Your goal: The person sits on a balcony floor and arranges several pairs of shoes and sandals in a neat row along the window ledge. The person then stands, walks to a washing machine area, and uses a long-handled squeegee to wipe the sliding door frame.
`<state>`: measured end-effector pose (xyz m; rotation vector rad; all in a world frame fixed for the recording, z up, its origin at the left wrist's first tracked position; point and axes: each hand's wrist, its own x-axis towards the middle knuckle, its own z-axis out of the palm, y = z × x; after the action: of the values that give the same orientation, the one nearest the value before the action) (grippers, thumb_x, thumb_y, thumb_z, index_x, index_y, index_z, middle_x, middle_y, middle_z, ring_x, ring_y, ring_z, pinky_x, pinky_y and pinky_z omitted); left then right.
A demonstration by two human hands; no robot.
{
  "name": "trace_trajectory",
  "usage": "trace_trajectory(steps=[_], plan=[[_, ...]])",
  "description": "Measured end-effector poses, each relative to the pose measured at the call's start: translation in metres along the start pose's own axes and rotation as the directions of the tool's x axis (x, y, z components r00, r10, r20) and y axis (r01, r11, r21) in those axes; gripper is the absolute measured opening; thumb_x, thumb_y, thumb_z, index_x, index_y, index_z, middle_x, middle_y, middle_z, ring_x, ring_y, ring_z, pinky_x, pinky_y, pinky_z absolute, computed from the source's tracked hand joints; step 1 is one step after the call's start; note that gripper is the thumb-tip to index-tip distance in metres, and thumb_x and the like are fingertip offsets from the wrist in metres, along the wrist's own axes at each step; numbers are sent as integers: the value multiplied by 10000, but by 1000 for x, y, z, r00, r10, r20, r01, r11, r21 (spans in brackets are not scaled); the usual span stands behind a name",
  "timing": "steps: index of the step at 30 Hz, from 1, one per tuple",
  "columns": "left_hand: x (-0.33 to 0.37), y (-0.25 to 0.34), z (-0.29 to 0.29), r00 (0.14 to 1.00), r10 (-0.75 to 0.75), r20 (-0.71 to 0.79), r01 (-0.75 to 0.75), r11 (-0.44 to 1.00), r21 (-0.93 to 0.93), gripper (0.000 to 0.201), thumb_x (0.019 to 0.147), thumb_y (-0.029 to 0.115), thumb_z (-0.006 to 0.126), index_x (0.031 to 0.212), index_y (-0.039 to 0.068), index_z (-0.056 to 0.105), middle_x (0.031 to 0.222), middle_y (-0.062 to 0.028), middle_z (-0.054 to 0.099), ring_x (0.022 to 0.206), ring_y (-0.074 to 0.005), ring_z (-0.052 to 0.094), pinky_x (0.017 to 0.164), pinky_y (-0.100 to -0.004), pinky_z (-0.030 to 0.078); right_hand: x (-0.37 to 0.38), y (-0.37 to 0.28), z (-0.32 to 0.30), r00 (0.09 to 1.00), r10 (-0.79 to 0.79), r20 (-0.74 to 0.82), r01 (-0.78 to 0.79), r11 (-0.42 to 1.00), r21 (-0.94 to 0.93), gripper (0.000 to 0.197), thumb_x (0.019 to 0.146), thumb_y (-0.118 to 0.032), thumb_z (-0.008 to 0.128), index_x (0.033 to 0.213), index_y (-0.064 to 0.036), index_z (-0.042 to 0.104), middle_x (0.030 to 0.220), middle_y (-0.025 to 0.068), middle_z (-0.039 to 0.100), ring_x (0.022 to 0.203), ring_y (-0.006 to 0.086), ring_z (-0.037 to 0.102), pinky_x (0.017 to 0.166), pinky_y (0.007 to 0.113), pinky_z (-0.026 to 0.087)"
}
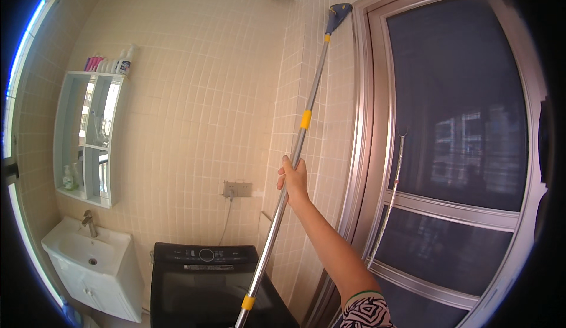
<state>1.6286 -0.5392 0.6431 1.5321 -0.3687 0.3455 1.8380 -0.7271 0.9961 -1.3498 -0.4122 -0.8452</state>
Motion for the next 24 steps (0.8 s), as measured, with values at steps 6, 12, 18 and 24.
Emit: trace_trajectory(steps=[6, 12, 18, 24], plan=[[65, 42, 1, 996, 90, -3, -89, 996, 27, 243, 803, 210, 722, 807, 5, 592, 566, -49, 542, 507, -108, 497, 475, -309, 437, -17, 0, 23, 993, -100, -55, 95, 992, -79, 308, 901, -246, 587, 1013, -23, 407, 755, 92, 517, 383, 132, 445, 337, 279, 376], [130, 87, 3, 973, -3, 232, -30, 989, 142, 365, 829, 299, 702, 962, -11, 564, 646, -78, 590, 562, -160, 620, 511, -293, 505, 16, -15, 26, 991, -133, -30, 130, 988, -80, 288, 880, -241, 608, 931, -25, 423, 689, 82, 504, 378, 141, 454, 316, 289, 360], [163, 98, 7, 944, 39, 326, -74, 993, 94, 421, 834, 294, 706, 1066, -11, 532, 635, -42, 582, 505, -109, 593, 490, -243, 480, 73, -40, 30, 988, -144, -56, 133, 977, -169, 259, 862, -217, 621, 858, -34, 438, 629, 66, 489, 374, 134, 446, 311, 285, 337], [131, 51, -12, 879, -39, 476, 98, 990, -101, 473, 817, 305, 730, 1124, 16, 515, 725, -80, 618, 606, -121, 638, 571, -222, 504, 39, -12, 22, 990, -138, -29, 137, 990, -42, 248, 867, -201, 616, 942, -12, 474, 601, 45, 480, 368, 127, 430, 312, 277, 324]])
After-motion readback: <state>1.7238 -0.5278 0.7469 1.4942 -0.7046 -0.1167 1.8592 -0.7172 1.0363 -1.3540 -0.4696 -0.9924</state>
